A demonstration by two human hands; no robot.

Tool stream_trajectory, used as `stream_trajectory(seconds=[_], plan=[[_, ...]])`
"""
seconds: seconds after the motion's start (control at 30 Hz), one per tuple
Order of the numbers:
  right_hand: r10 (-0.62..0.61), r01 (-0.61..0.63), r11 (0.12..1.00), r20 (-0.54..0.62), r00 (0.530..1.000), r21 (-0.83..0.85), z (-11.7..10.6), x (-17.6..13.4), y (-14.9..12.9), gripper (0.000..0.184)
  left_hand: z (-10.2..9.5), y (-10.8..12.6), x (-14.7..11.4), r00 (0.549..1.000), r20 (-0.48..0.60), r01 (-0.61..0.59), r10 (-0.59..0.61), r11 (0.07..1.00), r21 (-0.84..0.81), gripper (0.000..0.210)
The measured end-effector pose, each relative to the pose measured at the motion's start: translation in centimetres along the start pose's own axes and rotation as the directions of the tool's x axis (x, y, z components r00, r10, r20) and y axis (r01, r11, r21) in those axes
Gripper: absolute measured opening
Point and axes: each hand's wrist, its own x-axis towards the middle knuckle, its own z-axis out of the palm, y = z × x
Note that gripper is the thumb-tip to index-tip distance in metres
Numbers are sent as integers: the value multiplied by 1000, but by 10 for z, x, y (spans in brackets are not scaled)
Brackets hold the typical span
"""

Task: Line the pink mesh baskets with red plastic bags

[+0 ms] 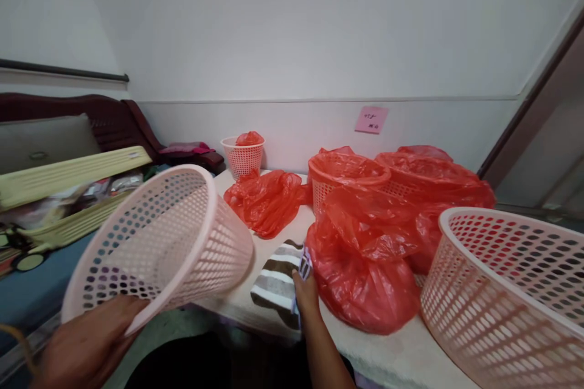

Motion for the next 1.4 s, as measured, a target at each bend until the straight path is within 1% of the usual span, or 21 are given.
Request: stream_trajectory(seconds=[0.13,0.27,0.33,0.37,0.4,0.43,0.5,0.53,0.57,0.6,0.67,0.73,0.77,0.83,0.9,1.0,1.07,1.13,1.23,1.33,1.4], plan=[[-8,6,993,-20,1000,-121,-2,-4,5,59,18,-6,16,986,55,-153,158,984,-92,17],[-20,-6,967,-99,995,-256,-9,-16,-2,71,22,-6,45,971,60,-231,233,972,-46,17],[-87,38,948,-141,986,-316,-13,-25,-8,73,23,-4,59,966,71,-248,250,968,-35,15],[-157,91,930,-160,975,-356,-14,-29,-11,69,24,-2,65,962,87,-258,260,966,-34,14],[-248,162,901,-172,953,-403,-14,-34,-13,64,24,-1,70,957,108,-267,270,963,-34,13],[-353,243,858,-174,919,-453,-13,-39,-13,56,25,0,75,951,130,-277,280,960,-35,13],[-540,398,745,-132,832,-535,-9,-48,-11,42,25,-2,83,939,177,-292,295,955,-43,12],[-598,459,695,-92,796,-553,-5,-51,-8,37,25,-5,86,933,197,-297,300,954,-45,12],[-631,505,658,-44,774,-559,0,-54,-4,34,25,-10,89,930,213,-298,299,954,-40,12],[-636,533,635,12,771,-559,5,-57,-1,32,25,-16,91,928,227,-297,295,955,-28,12],[-552,525,627,147,821,-575,16,-60,4,33,24,-31,94,926,258,-288,277,958,7,13],[-413,466,629,241,879,-622,25,-62,6,35,24,-46,96,924,285,-273,254,962,28,13],[-357,437,625,261,897,-647,29,-62,5,36,24,-53,97,925,297,-256,235,966,32,13],[-309,403,618,263,914,-675,35,-62,2,34,24,-60,100,930,310,-215,196,976,29,12],[-296,388,619,256,921,-683,37,-60,-2,31,26,-60,102,930,327,-180,166,984,11,12],[-275,375,631,255,927,-680,35,-55,-8,27,31,-50,104,921,347,-174,176,984,-37,12],[-274,375,657,256,927,-654,32,-49,-12,24,33,-45,103,933,309,-178,186,983,-54,11],[-289,378,692,244,926,-616,31,-41,-17,24,33,-45,100,955,251,-148,155,988,-50,13],[-337,393,723,208,918,-568,40,-20,-25,29,31,-55,91,976,209,-53,56,998,-17,18],[-374,419,718,199,906,-555,60,10,-33,37,29,-74,78,982,188,-9,6,1000,15,22],[-386,444,701,226,894,-558,76,30,-35,43,29,-86,67,980,198,13,-14,1000,11,22]])
